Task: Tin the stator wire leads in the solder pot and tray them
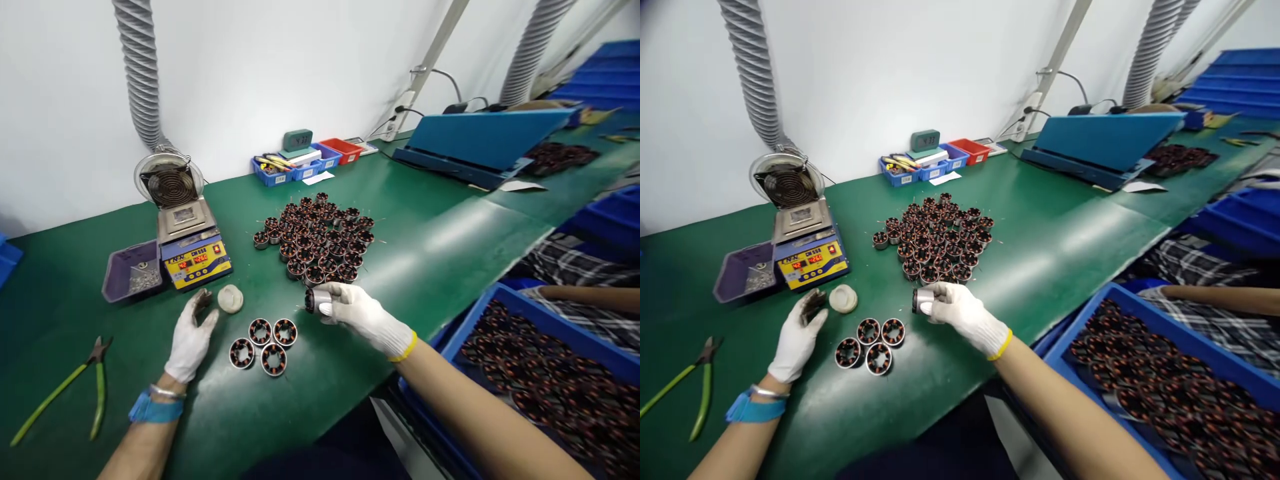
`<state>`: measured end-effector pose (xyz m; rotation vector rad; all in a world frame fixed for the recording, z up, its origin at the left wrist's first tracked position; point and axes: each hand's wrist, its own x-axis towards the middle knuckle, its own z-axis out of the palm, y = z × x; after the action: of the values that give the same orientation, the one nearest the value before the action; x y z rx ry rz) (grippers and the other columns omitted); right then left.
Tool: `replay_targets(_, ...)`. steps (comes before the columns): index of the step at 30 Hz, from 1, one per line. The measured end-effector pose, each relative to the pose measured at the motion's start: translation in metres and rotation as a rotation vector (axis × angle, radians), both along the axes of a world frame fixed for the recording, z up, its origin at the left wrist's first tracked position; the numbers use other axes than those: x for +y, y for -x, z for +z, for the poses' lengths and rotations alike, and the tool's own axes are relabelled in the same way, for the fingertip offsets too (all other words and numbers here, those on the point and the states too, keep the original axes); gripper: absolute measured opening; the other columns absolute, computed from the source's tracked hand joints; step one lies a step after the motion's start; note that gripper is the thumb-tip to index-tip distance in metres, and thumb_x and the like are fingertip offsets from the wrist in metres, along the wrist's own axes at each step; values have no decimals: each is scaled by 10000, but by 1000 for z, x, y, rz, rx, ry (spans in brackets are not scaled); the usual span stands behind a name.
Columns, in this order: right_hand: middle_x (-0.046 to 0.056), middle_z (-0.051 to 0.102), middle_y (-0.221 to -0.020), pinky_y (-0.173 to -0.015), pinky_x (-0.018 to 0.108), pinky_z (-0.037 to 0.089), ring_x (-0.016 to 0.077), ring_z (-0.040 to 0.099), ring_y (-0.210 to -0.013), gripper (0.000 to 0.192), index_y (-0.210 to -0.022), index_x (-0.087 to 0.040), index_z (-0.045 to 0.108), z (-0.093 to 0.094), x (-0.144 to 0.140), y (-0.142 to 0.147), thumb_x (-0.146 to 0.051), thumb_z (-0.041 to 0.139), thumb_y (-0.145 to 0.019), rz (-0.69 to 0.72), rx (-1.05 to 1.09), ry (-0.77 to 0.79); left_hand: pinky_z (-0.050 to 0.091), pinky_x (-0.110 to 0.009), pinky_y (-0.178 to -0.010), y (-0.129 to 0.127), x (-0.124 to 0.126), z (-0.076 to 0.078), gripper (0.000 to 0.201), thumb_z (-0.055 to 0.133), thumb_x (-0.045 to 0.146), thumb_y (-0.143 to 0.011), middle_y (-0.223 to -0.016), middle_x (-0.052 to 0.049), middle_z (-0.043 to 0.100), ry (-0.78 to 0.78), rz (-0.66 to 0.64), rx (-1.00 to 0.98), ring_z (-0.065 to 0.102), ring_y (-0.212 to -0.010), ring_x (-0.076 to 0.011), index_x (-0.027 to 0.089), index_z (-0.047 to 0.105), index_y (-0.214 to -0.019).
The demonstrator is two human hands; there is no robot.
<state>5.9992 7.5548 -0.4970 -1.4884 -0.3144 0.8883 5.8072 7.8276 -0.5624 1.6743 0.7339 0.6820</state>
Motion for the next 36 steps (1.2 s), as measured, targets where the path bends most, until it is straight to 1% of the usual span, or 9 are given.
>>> replay_targets(4, 64, 690, -1020, -716, 314, 540, 179, 646, -824, 733, -1235, -181, 544, -14, -14, 8, -324, 811, -568, 65, -63, -21, 356, -559, -1189, 1, -2, 3, 688, 774, 518, -681, -1310, -163, 640, -6, 15, 7, 581, -1261, -326, 163, 590, -1241)
replay_targets(8, 83, 706, -1120, -914, 443, 551, 258, 682, -999, 620, -1245, -210, 575, -25, -19, 29, -225, 697, -637, 69, -484, 272, 358, -551, -1191, 4, -2, 4, 676, 784, 520, -683, -1291, -151, 653, -18, 21, 22, 591, -1249, -318, 170, 597, -1231)
replay_targets(14, 203, 553, -1439, -1124, 595, 412, 406, 472, -1379, 658, -1245, -177, 650, -45, -18, 53, -346, 795, -625, 213, -1021, 335, 348, -553, -1200, 4, -1, 2, 702, 785, 529, -685, -1317, -160, 639, -27, 12, 35, 578, -1271, -330, 164, 590, -1251)
replay_targets(17, 205, 515, -1476, -1144, 549, 420, 415, 474, -1375, 869, -1400, -165, 525, -44, -32, 41, -489, 787, -636, 191, -1090, 158, 354, -550, -1198, 6, -2, 2, 676, 784, 506, -695, -1318, -157, 640, -31, -1, 18, 578, -1273, -327, 163, 595, -1246)
replay_targets(19, 192, 535, -1453, -1157, 518, 408, 383, 490, -1366, 757, -1422, -167, 486, -38, -39, 23, -457, 685, -752, 37, -1210, 109, 359, -554, -1193, 6, -2, 2, 660, 783, 490, -700, -1307, -160, 647, -25, 3, -3, 589, -1257, -321, 157, 596, -1239)
replay_targets(21, 202, 627, -1321, -1139, 567, 393, 387, 530, -1311, 556, -1328, -143, 567, -33, -39, 1, -381, 599, -826, -75, -1404, 239, 371, -552, -1184, 6, -2, 2, 665, 785, 484, -698, -1301, -165, 650, -11, 13, -22, 600, -1241, -315, 151, 593, -1240)
replay_targets(26, 165, 737, -1054, -1102, 638, 362, 371, 622, -1163, 364, -1160, -124, 684, -37, -23, -27, -173, 520, -838, 48, -1628, 548, 463, -495, -1107, 7, -7, 10, 682, 816, 501, -659, -1250, -165, 675, 33, 97, -97, 640, -1172, -298, 144, 613, -1204)
replay_targets(31, 142, 705, -1183, -1068, 563, 468, 315, 636, -1171, 314, -1179, -214, 625, -15, -8, 18, -234, 594, -868, -22, -1513, 168, 536, -244, -638, 28, -44, 47, 499, 776, 554, -737, -888, -66, 720, 2, 381, -278, 634, -674, -136, 143, 669, -999)
replay_targets(36, 71, 734, -1070, -1158, 512, 420, 225, 664, -1142, 329, -1194, -231, 589, 38, 27, 81, -159, 591, -872, 367, -1469, -329, 282, -205, -362, 38, -101, 69, 669, 525, 807, -807, -573, 11, 576, 729, -174, -66, 435, -391, -94, 163, 646, -944)
